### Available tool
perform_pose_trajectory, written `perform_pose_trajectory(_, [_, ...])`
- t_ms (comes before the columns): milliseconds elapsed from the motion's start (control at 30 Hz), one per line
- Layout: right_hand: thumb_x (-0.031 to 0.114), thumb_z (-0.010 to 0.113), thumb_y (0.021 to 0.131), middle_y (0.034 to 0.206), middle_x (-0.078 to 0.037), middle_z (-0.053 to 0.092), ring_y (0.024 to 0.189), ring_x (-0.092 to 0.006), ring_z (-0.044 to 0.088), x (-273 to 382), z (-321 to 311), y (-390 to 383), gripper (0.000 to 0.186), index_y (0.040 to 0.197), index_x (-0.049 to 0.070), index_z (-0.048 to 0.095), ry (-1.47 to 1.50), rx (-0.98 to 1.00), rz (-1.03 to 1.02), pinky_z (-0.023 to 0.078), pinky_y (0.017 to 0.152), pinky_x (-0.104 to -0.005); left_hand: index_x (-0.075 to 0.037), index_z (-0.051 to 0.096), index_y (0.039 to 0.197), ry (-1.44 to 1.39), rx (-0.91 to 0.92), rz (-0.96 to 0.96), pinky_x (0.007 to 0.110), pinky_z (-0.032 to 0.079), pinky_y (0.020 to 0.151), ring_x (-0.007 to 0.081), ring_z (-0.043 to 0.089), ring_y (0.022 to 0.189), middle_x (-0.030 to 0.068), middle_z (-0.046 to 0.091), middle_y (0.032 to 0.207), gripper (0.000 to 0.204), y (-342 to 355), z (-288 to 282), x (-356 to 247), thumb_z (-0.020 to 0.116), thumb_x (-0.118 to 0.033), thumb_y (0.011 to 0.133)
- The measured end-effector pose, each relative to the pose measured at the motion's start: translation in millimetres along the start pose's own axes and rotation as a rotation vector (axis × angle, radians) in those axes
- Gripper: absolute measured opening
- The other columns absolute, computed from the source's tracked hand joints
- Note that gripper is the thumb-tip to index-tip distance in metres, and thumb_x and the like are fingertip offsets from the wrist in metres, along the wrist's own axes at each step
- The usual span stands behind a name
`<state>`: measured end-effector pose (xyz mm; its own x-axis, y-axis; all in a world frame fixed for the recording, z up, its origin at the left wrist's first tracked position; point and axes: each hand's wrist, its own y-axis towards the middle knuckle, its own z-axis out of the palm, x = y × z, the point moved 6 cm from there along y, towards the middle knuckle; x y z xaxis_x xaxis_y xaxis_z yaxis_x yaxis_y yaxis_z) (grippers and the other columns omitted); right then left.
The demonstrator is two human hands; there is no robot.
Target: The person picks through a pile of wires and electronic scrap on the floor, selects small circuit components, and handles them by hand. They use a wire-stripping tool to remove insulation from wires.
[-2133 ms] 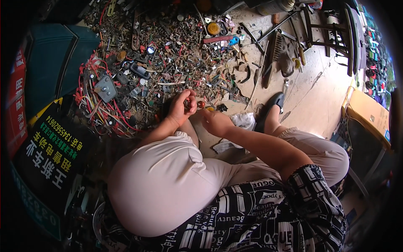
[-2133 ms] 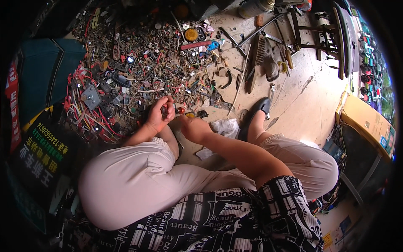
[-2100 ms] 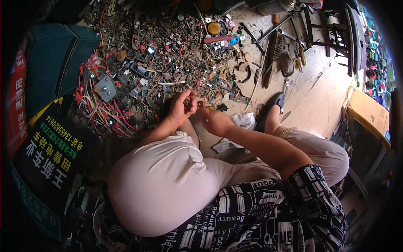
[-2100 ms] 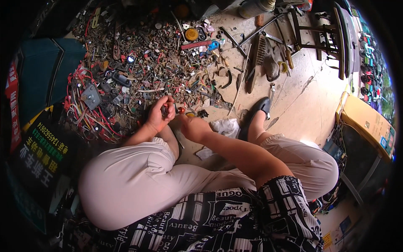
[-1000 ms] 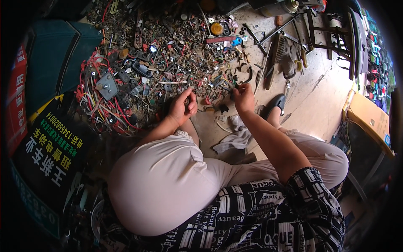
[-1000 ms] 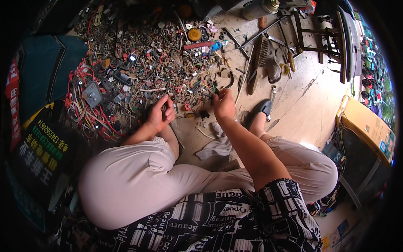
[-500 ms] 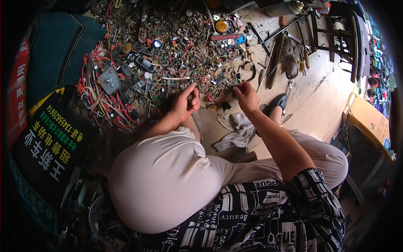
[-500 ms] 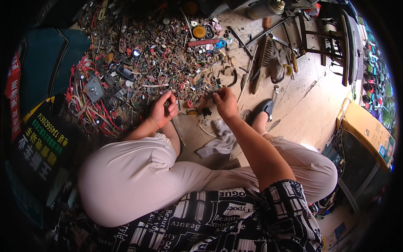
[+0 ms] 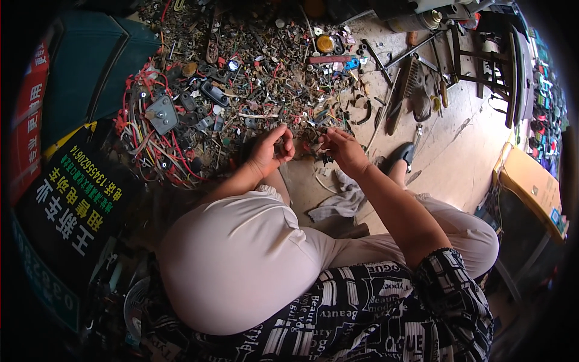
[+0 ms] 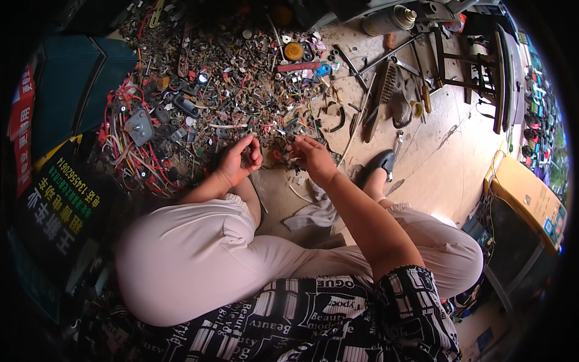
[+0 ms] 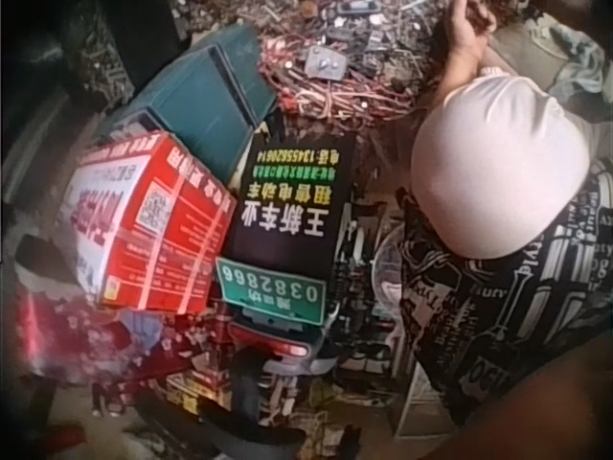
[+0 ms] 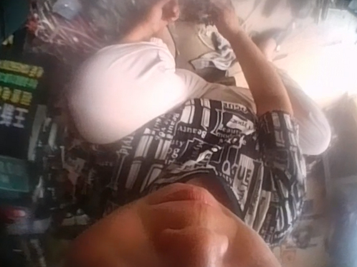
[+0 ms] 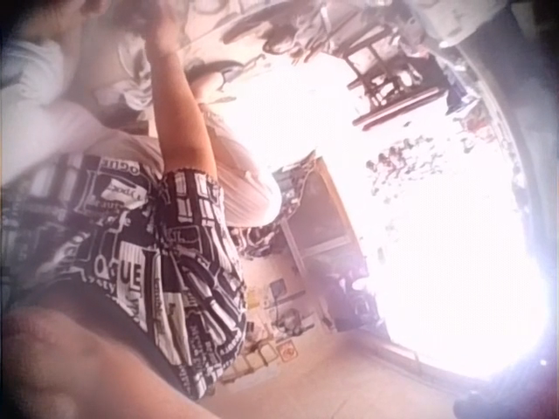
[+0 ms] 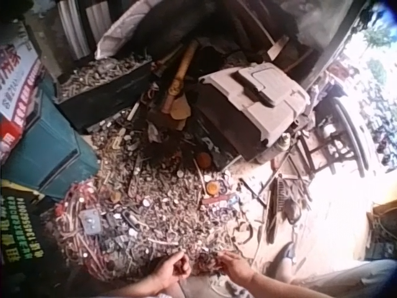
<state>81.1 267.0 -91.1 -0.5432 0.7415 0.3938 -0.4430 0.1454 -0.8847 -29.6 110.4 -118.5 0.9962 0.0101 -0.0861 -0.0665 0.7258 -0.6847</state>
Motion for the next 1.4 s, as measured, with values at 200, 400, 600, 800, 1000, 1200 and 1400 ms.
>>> perform_pose_trajectory(200, [0.029, 0.051, 0.098, 0.088, 0.001, 0.064, 0.077, -0.0119, 0.058, -1, 11, 0, 0.019, 0.095, 0.013, 0.059, 0.012, 0.04, 0.02, 0.044, 0.07, -0.0254, -0.007, 0.055, 0.082, 0.016, 0.032, 0.01, 0.03, 0.044, 0.056, 0.0195, 0.059, 0.066, 0.0051, 0.057, 0.071, 0.034, 0, 2, -1, 0.051, -0.038, 0.096])
perform_pose_trajectory(400, [0.031, 0.058, 0.096, 0.084, 0.001, 0.064, 0.074, -0.0095, 0.056, -8, 4, 6, 0.02, 0.093, 0.011, 0.062, -0.036, -0.004, 0.007, 0.043, 0.068, -0.0236, -0.008, 0.055, 0.083, 0.042, 0.029, 0.005, 0.03, 0.044, 0.057, 0.0192, 0.057, 0.066, 0.0042, 0.057, 0.071, 0.034, 1, 2, 0, 0.051, -0.039, 0.096])
perform_pose_trajectory(600, [0.02, 0.061, 0.094, 0.083, 0.004, 0.061, 0.077, -0.0075, 0.057, -5, 7, 6, 0.01, 0.096, 0.011, 0.062, -0.086, 0.035, 0.006, 0.045, 0.072, -0.0236, -0.007, 0.056, 0.082, 0.042, 0.041, 0.011, 0.031, 0.047, 0.057, 0.0194, 0.06, 0.066, 0.0048, 0.058, 0.071, 0.035, 0, 2, -1, 0.051, -0.038, 0.096])
perform_pose_trajectory(800, [0.013, 0.069, 0.088, 0.081, 0.004, 0.062, 0.073, -0.007, 0.057, 0, 14, 1, 0.012, 0.096, 0.01, 0.06, -0.058, 0.041, -0.028, 0.042, 0.067, -0.0207, -0.007, 0.056, 0.082, 0.069, 0.037, 0.015, 0.03, 0.048, 0.057, 0.0185, 0.06, 0.065, 0.0048, 0.058, 0.071, 0.036, 1, 3, -1, 0.051, -0.039, 0.096])
perform_pose_trajectory(1000, [0.005, 0.069, 0.087, 0.087, 0.001, 0.062, 0.081, -0.0071, 0.058, 14, 40, -15, 0.017, 0.099, 0.006, 0.058, -0.154, 0.166, -0.144, 0.047, 0.076, -0.0222, -0.005, 0.063, 0.106, 0.098, -0.046, 0.02, 0.033, 0.051, 0.076, 0.0188, 0.064, 0.089, 0.0079, 0.068, 0.1, 0.034, -4, 6, -1, 0.05, -0.035, 0.097])
perform_pose_trajectory(1200, [0.011, 0.065, 0.092, 0.09, -0.001, 0.061, 0.084, -0.0076, 0.057, 31, 75, -26, 0.018, 0.104, 0.0, 0.057, -0.397, 0.284, -0.275, 0.049, 0.076, -0.0241, -0.006, 0.062, 0.106, 0.117, -0.001, -0.008, 0.031, 0.053, 0.075, 0.0172, 0.066, 0.085, 0.006, 0.068, 0.097, 0.033, -3, 6, 5, 0.051, -0.035, 0.097])
perform_pose_trajectory(1400, [0.02, 0.058, 0.094, 0.104, -0.01, 0.062, 0.091, -0.0173, 0.061, 52, 108, -6, 0.029, 0.118, 0.005, 0.06, -1.061, 0.205, -0.585, 0.049, 0.081, -0.0299, -0.009, 0.058, 0.08, 0.883, 0.218, -0.117, 0.023, 0.039, 0.046, 0.009, 0.051, 0.05, -0.0006, 0.055, 0.063, 0.039, -4, 24, 25, 0.044, -0.04, 0.098])
